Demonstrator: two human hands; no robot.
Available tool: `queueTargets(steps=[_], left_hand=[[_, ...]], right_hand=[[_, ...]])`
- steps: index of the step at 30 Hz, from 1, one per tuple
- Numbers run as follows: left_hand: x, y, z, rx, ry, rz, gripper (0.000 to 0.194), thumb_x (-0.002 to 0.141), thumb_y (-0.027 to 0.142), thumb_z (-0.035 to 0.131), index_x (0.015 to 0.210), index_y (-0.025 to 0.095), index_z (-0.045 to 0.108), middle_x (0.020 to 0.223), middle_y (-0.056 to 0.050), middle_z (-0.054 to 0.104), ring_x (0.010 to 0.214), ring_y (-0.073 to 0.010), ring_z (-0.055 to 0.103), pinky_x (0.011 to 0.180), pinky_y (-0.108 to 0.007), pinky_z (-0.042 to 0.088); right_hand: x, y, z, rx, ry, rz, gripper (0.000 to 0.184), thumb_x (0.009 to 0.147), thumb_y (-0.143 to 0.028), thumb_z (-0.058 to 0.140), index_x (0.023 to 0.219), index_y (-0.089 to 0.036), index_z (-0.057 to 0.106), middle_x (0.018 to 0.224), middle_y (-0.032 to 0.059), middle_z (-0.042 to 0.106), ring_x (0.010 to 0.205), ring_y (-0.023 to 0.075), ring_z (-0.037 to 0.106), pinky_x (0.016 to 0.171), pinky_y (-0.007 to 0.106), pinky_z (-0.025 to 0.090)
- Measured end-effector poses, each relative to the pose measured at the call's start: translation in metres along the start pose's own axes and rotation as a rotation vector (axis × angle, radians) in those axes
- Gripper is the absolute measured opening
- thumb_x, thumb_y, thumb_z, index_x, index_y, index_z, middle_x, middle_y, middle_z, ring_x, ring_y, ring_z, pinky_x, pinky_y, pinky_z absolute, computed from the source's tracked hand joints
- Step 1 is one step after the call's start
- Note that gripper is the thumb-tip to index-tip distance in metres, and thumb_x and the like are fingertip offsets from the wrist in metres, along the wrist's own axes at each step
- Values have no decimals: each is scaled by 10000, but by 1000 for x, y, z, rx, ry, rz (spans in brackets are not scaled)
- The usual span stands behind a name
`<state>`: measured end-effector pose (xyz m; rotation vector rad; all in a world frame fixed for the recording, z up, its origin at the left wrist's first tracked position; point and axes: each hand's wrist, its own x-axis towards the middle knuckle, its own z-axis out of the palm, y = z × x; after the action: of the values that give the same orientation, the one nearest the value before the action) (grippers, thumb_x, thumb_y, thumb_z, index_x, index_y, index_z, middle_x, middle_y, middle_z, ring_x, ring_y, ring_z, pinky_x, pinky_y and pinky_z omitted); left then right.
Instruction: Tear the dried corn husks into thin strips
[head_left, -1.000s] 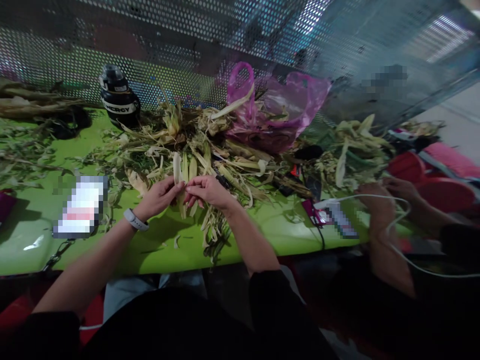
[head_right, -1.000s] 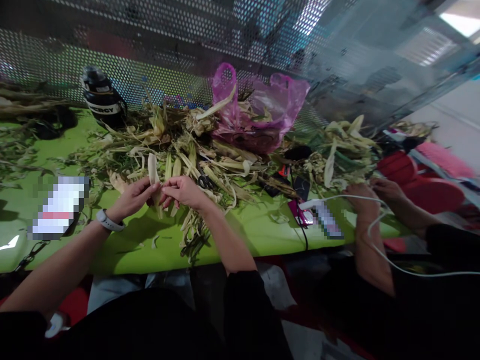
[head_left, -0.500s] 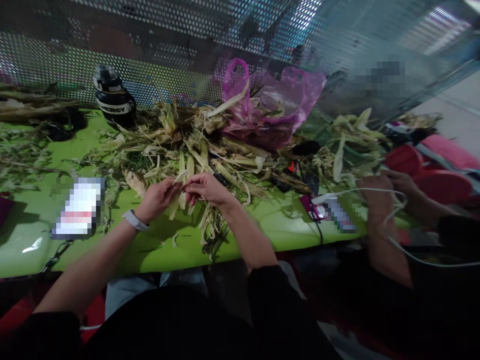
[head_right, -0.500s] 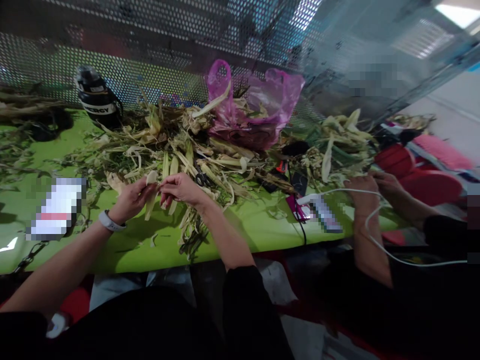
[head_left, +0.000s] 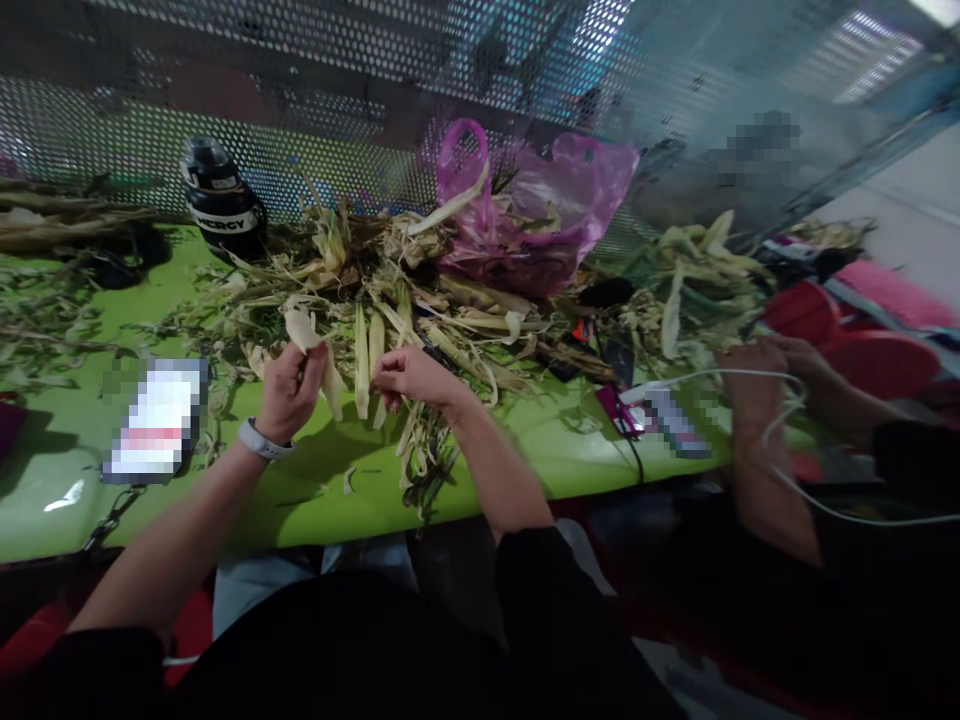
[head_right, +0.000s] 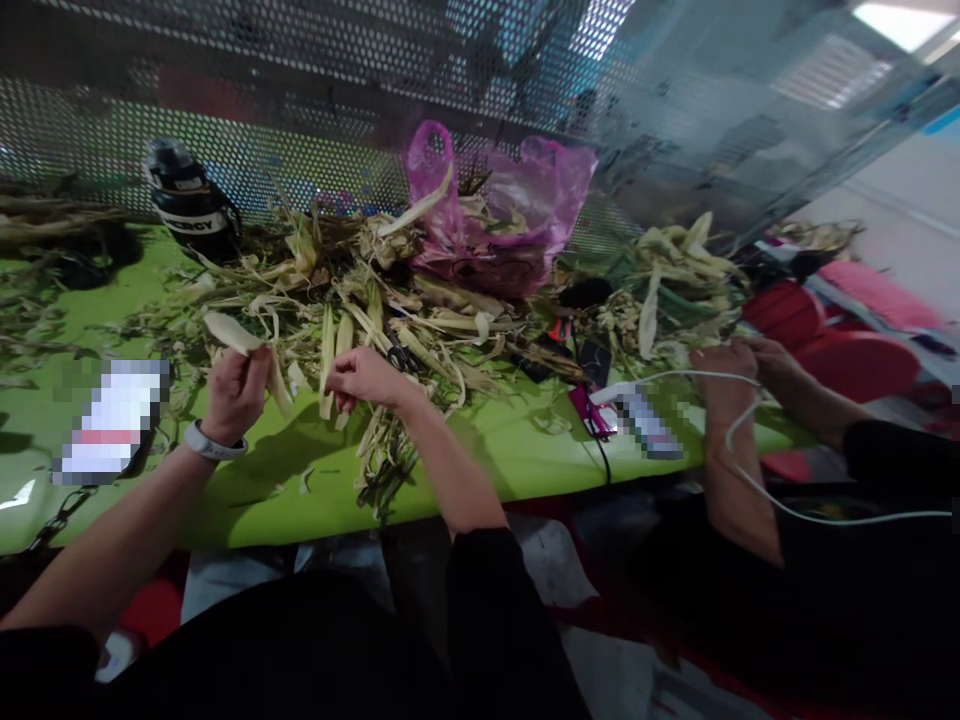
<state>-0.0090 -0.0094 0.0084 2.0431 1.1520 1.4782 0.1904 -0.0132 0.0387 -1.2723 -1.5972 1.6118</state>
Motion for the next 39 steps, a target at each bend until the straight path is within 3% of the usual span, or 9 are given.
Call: queueTargets(steps=[4,8,18,24,28,33,36,39], left_hand=[[-3,-3,5,39,-94,11,247,936,351,444,808,169,551,598,16,474,510,-96,411,509,-234,309],[-5,-4,9,132,-221,88,275,934,351,434,783,158,558,591,6,494,502,-100,422,505,-236,304],[-5,-2,9,109,-358,45,305,934,378,419,813,151,581,632,-18,559,538,-113,477,542,-233,336],[-3,0,8,61,-449,2,291,929,363,422,844,151,601,652,-17,581,550,-121,498,542,-230,348],[-5,0,11,28,-388,29,281,927,364,424,843,154,591,669,-25,592,571,-127,517,557,-232,363],[-9,-1,10,109,-251,80,223,901,328,468,773,169,558,614,-4,531,522,-112,457,524,-231,321],[-7,-2,4,106,-124,41,170,885,295,487,776,178,541,599,8,508,508,-106,437,517,-232,322],[-2,-2,2,-13,-98,-83,208,902,312,483,739,185,507,554,31,451,473,-91,412,484,-218,320]], right_hand=[[-3,-1,3,-52,-26,-68,137,757,-254,593,694,-134,607,505,-20,606,435,84,548,443,189,465],[-1,1,14,-33,90,-177,113,754,-265,594,763,-153,596,566,-39,614,471,69,549,472,173,468],[3,7,16,-40,90,-159,109,673,-216,556,732,-142,609,559,-20,618,484,104,577,513,218,479],[3,9,16,-331,164,-253,123,667,-228,541,698,-141,622,576,-30,566,545,95,518,545,209,404],[-3,5,22,-545,298,-304,146,690,-259,545,692,-152,644,598,-31,539,580,88,459,559,208,346],[-2,8,24,-706,409,-257,155,717,-312,579,718,-175,652,618,-16,591,577,109,494,562,224,333],[0,7,10,-821,538,-231,129,714,-288,587,705,-179,656,653,7,638,594,129,533,595,241,358],[-6,3,-21,-848,760,-208,164,747,-276,532,742,-187,670,700,21,668,643,147,575,654,254,395]])
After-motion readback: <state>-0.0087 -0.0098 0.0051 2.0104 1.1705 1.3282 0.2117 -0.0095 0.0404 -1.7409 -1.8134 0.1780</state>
